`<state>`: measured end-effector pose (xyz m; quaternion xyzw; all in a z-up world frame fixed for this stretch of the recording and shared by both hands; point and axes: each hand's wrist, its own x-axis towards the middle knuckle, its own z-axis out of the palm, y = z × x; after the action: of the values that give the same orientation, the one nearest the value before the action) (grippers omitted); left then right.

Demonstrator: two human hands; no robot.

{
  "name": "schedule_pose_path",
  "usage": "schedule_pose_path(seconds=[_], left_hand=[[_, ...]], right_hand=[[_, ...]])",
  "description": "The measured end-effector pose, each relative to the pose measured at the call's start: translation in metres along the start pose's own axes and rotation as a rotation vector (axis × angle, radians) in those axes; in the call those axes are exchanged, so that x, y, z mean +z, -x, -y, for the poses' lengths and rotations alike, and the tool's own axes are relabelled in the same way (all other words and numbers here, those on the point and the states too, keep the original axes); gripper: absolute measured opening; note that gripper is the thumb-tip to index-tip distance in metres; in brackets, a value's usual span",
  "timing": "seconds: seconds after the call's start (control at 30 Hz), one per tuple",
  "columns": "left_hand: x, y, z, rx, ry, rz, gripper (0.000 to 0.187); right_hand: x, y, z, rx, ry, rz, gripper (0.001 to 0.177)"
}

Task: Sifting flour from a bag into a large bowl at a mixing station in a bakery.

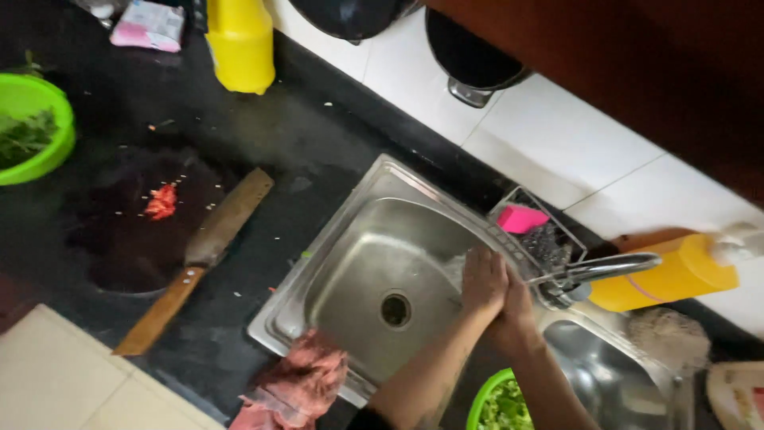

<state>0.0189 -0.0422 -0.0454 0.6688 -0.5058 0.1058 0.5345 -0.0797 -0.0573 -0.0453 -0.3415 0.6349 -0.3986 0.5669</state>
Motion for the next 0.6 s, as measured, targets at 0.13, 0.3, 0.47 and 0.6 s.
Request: schedule_pose_path(seconds=[0.13,0.3,0.47,0.6], left_hand=[[-0.088,-0.028,-0.066,-0.366,0.6,0.239,0.036],[-0.099,-0.067,-0.003,-0.785,0.433,0.261,0.037],[-0.145,-0.08,-0.041,-1.111,0.765,0.35,0.047],[-0.148,-0.05,-0.054,-1.284,1.015,0.215,0.078]], right_hand=[[-0.016,-0.006,0.027,0.002,-0.007,-0.009,0.045],[0.012,0.014,0.01,0.001,0.015,-0.005,0.046],[0.038,0.001,0.023,-0.003,0.002,0.014,0.047],[0.068,-0.019,0.046,0.002,-0.008,0.038,0.048]])
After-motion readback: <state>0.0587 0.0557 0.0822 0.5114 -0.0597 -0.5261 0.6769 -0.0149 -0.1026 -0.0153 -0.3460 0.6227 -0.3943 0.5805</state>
